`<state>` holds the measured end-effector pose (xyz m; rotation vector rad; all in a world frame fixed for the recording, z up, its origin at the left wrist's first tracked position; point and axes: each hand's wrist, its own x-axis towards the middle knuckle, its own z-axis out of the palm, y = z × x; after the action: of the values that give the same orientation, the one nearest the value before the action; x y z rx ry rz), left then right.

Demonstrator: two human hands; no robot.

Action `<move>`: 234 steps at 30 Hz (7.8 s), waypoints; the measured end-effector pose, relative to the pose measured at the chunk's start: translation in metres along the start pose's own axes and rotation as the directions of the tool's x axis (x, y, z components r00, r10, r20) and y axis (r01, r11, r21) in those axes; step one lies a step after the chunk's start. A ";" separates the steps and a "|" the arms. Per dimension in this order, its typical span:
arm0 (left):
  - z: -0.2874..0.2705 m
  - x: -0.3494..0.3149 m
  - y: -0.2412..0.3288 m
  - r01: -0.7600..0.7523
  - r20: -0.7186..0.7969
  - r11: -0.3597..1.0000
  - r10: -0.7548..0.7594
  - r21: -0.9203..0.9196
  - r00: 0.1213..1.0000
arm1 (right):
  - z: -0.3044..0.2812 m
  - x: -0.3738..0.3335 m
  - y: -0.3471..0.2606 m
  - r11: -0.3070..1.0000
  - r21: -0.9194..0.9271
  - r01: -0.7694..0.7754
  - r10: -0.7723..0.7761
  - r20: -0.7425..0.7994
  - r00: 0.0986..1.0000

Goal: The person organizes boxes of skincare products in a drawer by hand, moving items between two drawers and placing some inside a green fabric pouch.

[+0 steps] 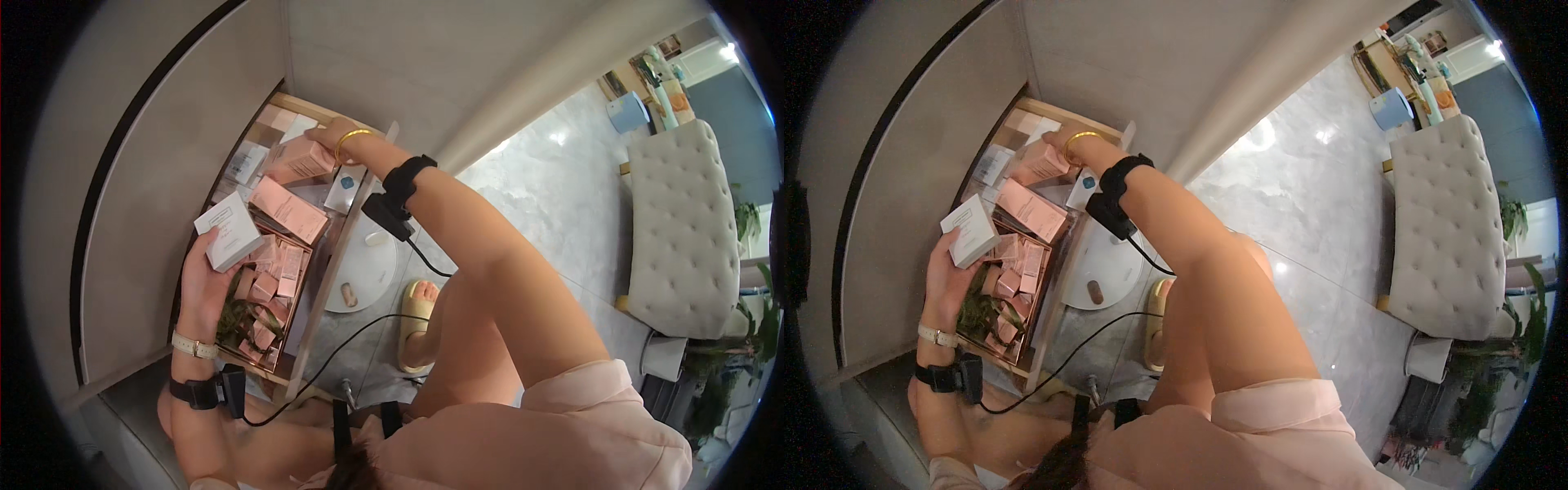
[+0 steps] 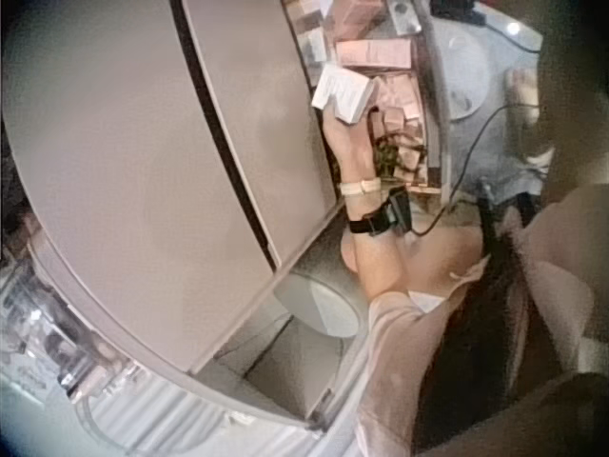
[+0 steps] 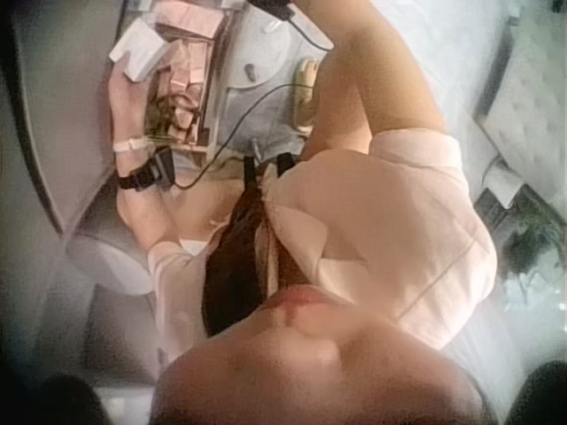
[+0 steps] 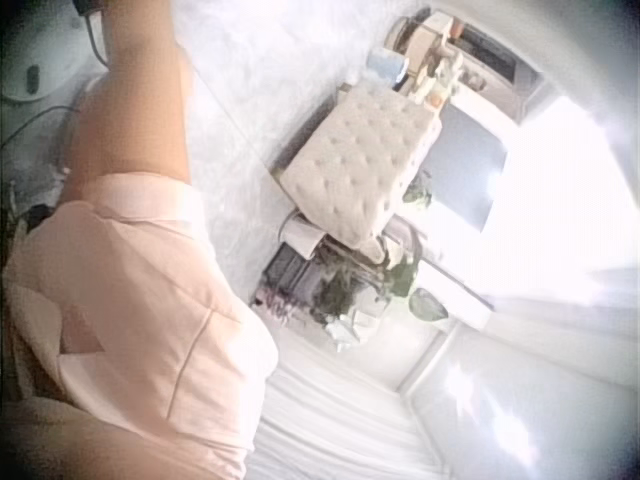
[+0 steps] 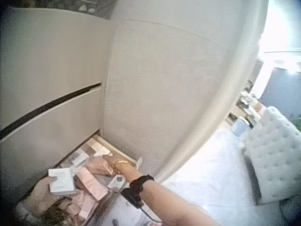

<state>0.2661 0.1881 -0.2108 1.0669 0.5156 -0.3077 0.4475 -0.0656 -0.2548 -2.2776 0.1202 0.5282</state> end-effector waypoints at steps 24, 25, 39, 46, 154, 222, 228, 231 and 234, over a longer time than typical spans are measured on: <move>0.004 -0.009 -0.004 -0.049 0.086 0.999 0.050 -0.021 0.995 | 0.007 -0.015 -0.012 0.752 0.466 -0.466 0.164 0.553 0.817; 0.012 -0.013 -0.003 -0.081 0.014 0.996 0.081 0.023 0.997 | 0.006 -0.018 -0.015 0.717 0.482 -0.504 0.187 0.563 0.805; 0.011 -0.018 -0.005 0.075 0.267 0.997 -0.063 -0.035 0.962 | -0.011 -0.131 -0.064 0.958 0.236 0.166 -0.287 0.720 0.632; 0.009 -0.027 -0.003 0.013 0.072 0.999 -0.016 0.041 0.997 | 0.010 -0.010 0.029 0.578 -0.622 0.529 -0.178 0.537 0.825; 0.006 -0.048 0.009 -0.008 0.007 0.992 0.008 0.127 1.000 | 0.045 0.035 0.038 0.643 -0.765 -0.031 0.043 -0.004 0.999; 0.006 -0.035 0.009 0.067 0.054 0.988 -0.075 0.140 0.996 | 0.052 0.054 0.014 0.307 -0.864 0.398 -0.637 0.124 0.761; 0.007 -0.035 0.006 0.005 0.054 0.994 -0.011 0.107 0.998 | 0.063 0.060 -0.002 0.308 -0.898 0.313 -0.562 0.093 0.822; 0.006 -0.035 0.008 -0.019 0.068 0.995 0.012 0.097 0.998 | 0.057 0.056 -0.009 0.266 -0.889 0.372 -0.591 0.154 0.792; 0.003 -0.035 0.009 -0.029 0.078 0.995 0.021 0.099 0.997 | 0.053 0.056 -0.011 0.459 -0.848 0.267 -0.441 0.043 0.896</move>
<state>0.2418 0.1899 -0.1839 1.1529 0.4212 -0.3544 0.4838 -0.0157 -0.3025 -3.1811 -0.6844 0.1166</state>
